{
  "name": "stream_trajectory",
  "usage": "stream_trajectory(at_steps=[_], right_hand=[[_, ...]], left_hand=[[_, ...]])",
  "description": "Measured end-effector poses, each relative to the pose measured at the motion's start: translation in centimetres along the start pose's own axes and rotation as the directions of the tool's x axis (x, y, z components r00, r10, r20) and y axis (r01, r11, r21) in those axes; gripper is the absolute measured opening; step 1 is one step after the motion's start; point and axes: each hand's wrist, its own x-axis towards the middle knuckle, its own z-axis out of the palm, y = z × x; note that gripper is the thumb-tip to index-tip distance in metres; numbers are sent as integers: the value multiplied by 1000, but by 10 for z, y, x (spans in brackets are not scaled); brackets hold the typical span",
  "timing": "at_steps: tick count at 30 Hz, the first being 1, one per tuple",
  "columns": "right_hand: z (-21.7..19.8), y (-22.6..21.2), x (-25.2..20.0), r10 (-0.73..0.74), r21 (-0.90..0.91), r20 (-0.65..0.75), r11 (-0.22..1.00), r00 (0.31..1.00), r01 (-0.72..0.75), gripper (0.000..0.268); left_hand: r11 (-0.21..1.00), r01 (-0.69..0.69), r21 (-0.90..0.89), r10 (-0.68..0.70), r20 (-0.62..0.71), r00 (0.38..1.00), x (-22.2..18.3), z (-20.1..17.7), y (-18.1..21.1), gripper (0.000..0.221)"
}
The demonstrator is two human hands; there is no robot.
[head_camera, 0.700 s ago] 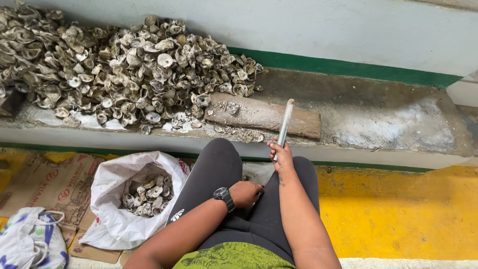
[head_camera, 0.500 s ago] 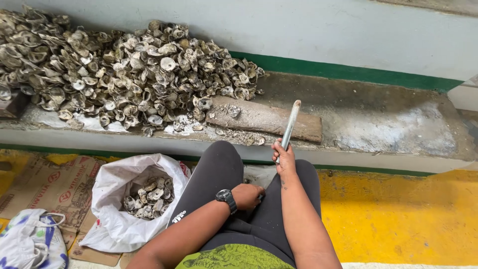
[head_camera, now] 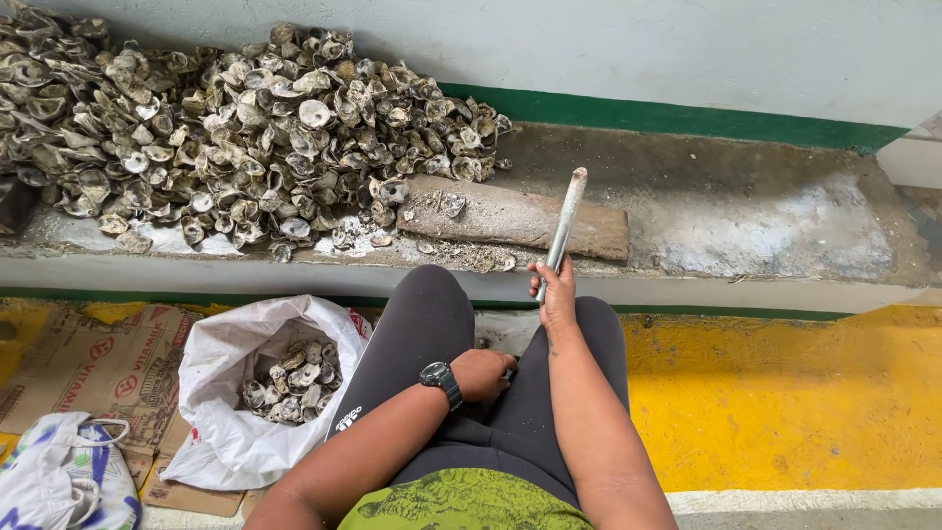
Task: Shucking oyster shells using a tool and a wooden block.
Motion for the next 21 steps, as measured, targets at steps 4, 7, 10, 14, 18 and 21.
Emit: stream_trajectory(at_steps=[4, 7, 10, 14, 18, 21], right_hand=[[-11, 14, 8, -42, -23, 95, 999, 995, 45, 56], [-8, 14, 7, -62, -77, 122, 995, 991, 71, 65], [-7, 14, 6, -93, -79, 151, 991, 984, 106, 68], [-2, 11, 2, -77, -96, 145, 991, 986, 92, 61], [0, 9, -1, -23, -38, 117, 999, 993, 28, 53], [5, -1, -8, -7, 22, 122, 1000, 993, 5, 50]], left_hand=[[1000, -6, -4, 6, -8, 1000, 1, 1, -1, 42], [1000, -20, -2, 20, -26, 999, 2, 4, -3, 42], [1000, -21, 8, 21, -28, 999, 2, 6, -5, 43], [1000, -17, 4, 17, -16, 1000, 3, 6, -5, 43], [1000, -21, 1, 21, -15, 1000, 5, 8, -7, 43], [1000, -1, -2, 1, 5, 1000, 2, 2, -3, 43]])
